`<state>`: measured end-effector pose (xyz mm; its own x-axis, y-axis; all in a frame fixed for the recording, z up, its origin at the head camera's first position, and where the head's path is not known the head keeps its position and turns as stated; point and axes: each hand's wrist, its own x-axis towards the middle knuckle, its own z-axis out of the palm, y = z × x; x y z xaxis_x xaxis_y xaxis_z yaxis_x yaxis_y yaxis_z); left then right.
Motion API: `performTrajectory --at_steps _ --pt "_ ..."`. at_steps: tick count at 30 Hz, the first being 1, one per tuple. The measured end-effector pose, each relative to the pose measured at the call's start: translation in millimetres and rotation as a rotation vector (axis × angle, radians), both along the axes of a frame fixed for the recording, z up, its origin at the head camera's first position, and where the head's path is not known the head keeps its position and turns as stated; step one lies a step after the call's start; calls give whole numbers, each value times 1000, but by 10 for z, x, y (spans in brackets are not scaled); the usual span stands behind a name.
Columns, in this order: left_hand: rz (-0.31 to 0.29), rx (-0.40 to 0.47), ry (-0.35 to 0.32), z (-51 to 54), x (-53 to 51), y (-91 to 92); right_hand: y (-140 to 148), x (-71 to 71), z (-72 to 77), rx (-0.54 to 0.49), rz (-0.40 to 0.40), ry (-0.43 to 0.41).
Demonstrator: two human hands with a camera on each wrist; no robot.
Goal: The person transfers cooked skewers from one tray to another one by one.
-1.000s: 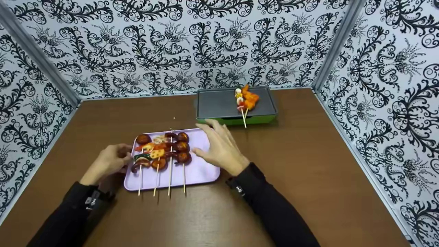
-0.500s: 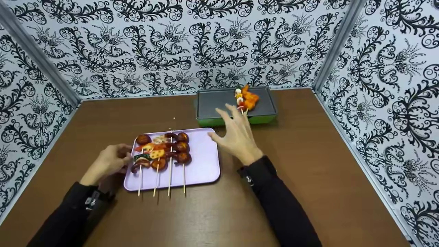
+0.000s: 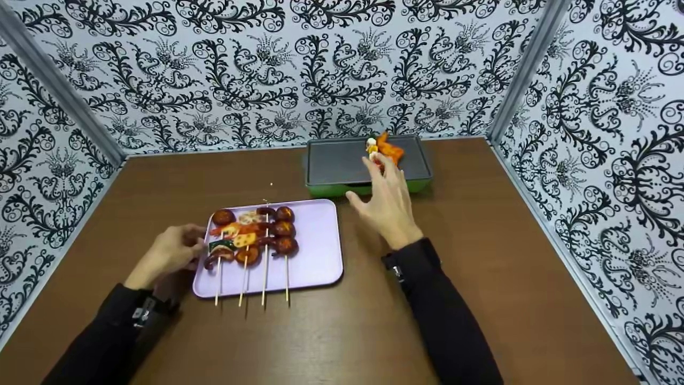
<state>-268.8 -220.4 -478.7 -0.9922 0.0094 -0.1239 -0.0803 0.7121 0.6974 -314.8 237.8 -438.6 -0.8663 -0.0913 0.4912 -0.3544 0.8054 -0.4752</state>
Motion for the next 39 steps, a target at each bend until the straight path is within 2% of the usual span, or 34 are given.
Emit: performTrajectory --at_steps 3,12,26,33,39 --pt "2 -29 12 -6 -4 -4 67 -34 -21 -17 -26 3" --pt "0 6 -8 -21 0 -9 191 -118 -89 -37 -97 -27" --pt "-3 13 -18 -20 -2 -8 248 -146 -151 -51 -193 16" --pt "-2 -19 4 -5 8 -9 278 -127 -110 -100 -177 -17" --pt "3 1 -24 -9 -1 0 311 -105 -40 -89 -208 -96"
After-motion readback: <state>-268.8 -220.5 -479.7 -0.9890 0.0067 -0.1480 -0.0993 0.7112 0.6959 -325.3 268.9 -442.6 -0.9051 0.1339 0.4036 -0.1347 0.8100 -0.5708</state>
